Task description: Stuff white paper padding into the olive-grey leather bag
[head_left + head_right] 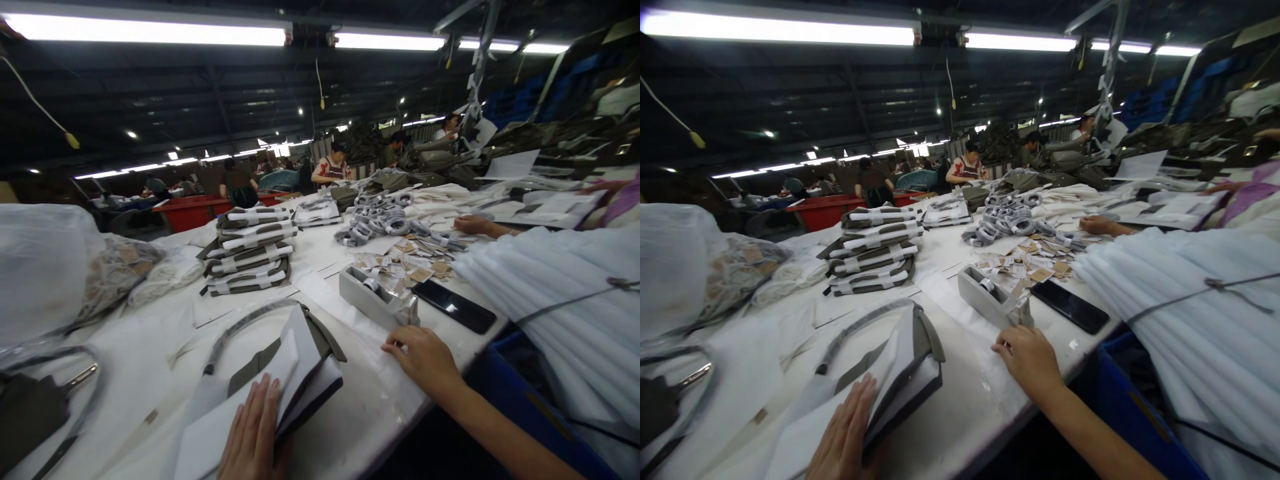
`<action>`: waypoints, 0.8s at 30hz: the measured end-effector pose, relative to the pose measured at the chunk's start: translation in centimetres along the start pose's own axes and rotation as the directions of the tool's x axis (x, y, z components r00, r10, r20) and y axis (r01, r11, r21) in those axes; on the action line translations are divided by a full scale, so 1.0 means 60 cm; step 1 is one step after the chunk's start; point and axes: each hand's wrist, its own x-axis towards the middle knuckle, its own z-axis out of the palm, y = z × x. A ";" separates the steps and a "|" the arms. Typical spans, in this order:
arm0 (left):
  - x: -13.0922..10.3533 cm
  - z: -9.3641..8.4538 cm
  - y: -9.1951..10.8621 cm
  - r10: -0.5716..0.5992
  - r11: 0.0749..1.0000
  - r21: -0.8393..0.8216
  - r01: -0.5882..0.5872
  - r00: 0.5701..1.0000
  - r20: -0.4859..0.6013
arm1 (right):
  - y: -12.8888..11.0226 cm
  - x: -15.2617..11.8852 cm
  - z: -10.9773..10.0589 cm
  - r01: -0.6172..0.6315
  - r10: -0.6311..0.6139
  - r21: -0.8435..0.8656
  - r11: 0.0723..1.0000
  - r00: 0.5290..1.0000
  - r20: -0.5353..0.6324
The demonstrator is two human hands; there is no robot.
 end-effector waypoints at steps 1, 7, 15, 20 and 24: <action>0.001 -0.001 0.000 -0.001 1.000 0.003 0.001 1.000 0.005 | -0.004 0.000 -0.002 0.002 -0.002 0.012 1.000 1.000 -0.002; -0.004 0.005 -0.014 0.032 0.999 0.026 -0.032 0.999 0.002 | -0.026 -0.003 0.008 -0.049 0.050 -0.003 0.999 0.996 0.075; 0.012 -0.003 -0.031 0.008 0.999 0.046 -0.005 0.997 -0.075 | -0.112 -0.051 -0.026 0.175 -0.319 0.330 0.928 0.831 0.456; 0.024 -0.012 -0.032 0.000 0.998 0.066 0.005 0.997 -0.073 | -0.138 -0.004 -0.001 0.087 -0.233 0.466 0.881 0.936 0.265; 0.022 -0.011 -0.027 0.018 0.997 0.072 -0.013 0.998 -0.063 | -0.150 0.032 0.074 0.138 -0.283 0.477 0.868 0.927 0.247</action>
